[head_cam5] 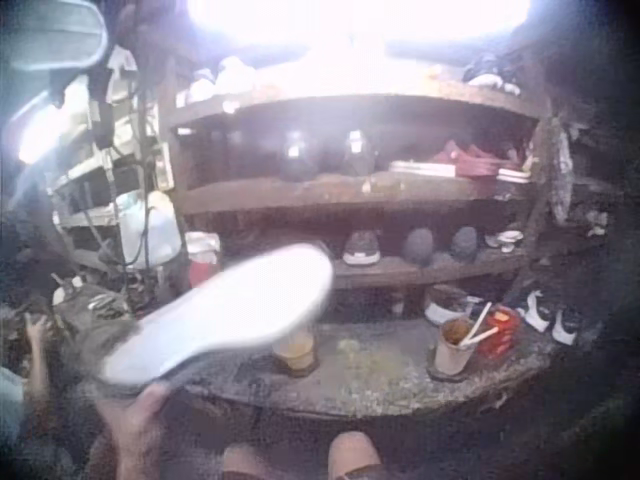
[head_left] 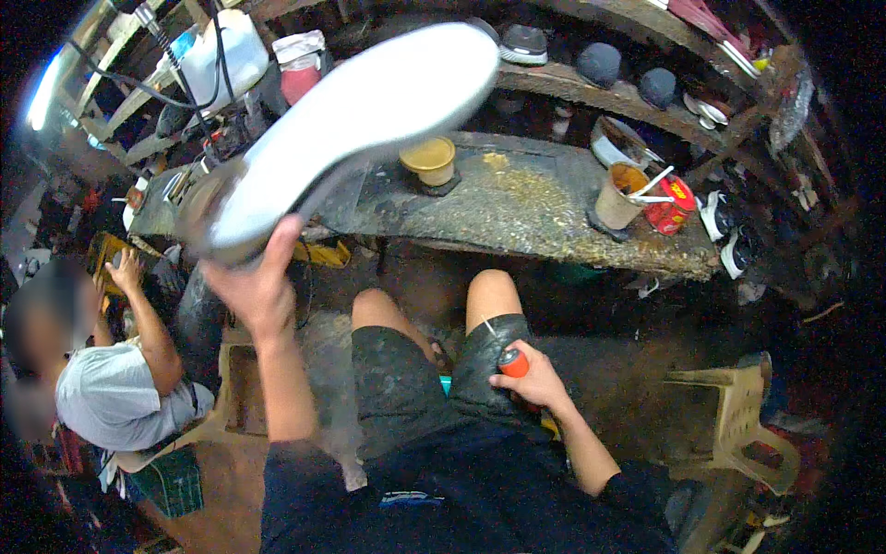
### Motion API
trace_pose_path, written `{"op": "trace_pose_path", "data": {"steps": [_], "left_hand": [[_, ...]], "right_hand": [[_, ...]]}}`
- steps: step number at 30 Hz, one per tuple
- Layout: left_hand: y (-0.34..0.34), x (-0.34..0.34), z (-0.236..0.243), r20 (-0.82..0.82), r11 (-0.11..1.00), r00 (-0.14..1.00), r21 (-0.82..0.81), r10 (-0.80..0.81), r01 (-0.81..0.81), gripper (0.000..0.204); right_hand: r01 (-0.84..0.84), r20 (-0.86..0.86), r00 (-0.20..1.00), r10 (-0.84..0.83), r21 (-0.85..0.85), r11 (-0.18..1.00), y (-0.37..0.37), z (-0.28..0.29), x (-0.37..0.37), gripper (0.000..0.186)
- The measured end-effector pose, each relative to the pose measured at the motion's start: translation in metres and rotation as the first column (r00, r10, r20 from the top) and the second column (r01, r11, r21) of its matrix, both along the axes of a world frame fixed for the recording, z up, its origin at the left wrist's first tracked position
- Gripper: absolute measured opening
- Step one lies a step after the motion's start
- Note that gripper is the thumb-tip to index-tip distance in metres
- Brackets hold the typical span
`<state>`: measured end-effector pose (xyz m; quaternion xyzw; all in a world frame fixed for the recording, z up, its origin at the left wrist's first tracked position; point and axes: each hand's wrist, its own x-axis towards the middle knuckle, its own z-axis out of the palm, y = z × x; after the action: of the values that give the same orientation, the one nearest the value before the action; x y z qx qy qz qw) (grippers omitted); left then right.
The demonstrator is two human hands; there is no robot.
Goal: The person uses a screwdriver to scrape and clean the sole of a shoe held on their lap. They repeatedly scrape the sole surface and edges, then place the shoe on a nearby shelf.
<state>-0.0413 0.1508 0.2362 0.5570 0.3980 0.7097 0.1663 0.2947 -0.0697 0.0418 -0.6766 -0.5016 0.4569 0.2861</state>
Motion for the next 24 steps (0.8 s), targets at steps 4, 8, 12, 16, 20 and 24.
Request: {"op": "trace_pose_path", "data": {"steps": [4, 8, 12, 16, 20, 24], "left_hand": [[0.103, 0.11, -0.016, 0.139, 0.963, 0.973, 0.172, 0.184, -0.207, 0.088], [0.212, 0.186, -0.021, 0.076, 0.805, 0.81, 0.096, 0.581, -0.586, 0.104], [0.281, 0.237, -0.013, -0.262, 0.759, 0.809, -0.284, 0.525, -0.585, 0.12], [0.275, 0.292, -0.011, -0.272, 0.773, 0.767, -0.109, 0.581, -0.624, 0.135], [0.232, 0.366, -0.006, -0.473, 0.897, 0.762, 0.229, 0.443, -0.379, 0.14], [0.23, 0.391, 0.01, -0.61, 0.931, 0.791, -0.265, 0.04, -0.252, 0.11]], "right_hand": [[0.024, 0.024, 0.999, -0.025, 0.022, 0.999, -0.002, -0.005, -0.003, 0.062], [0.03, 0.106, 0.994, -0.03, 0.003, 1.0, -0.006, -0.012, -0.003, 0.066], [0.046, 0.173, 0.984, -0.051, 0.035, 0.998, -0.01, -0.015, 0.001, 0.066], [0.059, 0.092, 0.994, -0.058, -0.009, 0.998, -0.009, -0.014, 0.008, 0.067], [0.044, 0.092, 0.995, -0.045, 0.02, 0.999, -0.008, -0.015, 0.006, 0.067], [0.07, 0.1, 0.993, -0.068, -0.014, 0.997, -0.012, -0.023, 0.005, 0.069]]}}
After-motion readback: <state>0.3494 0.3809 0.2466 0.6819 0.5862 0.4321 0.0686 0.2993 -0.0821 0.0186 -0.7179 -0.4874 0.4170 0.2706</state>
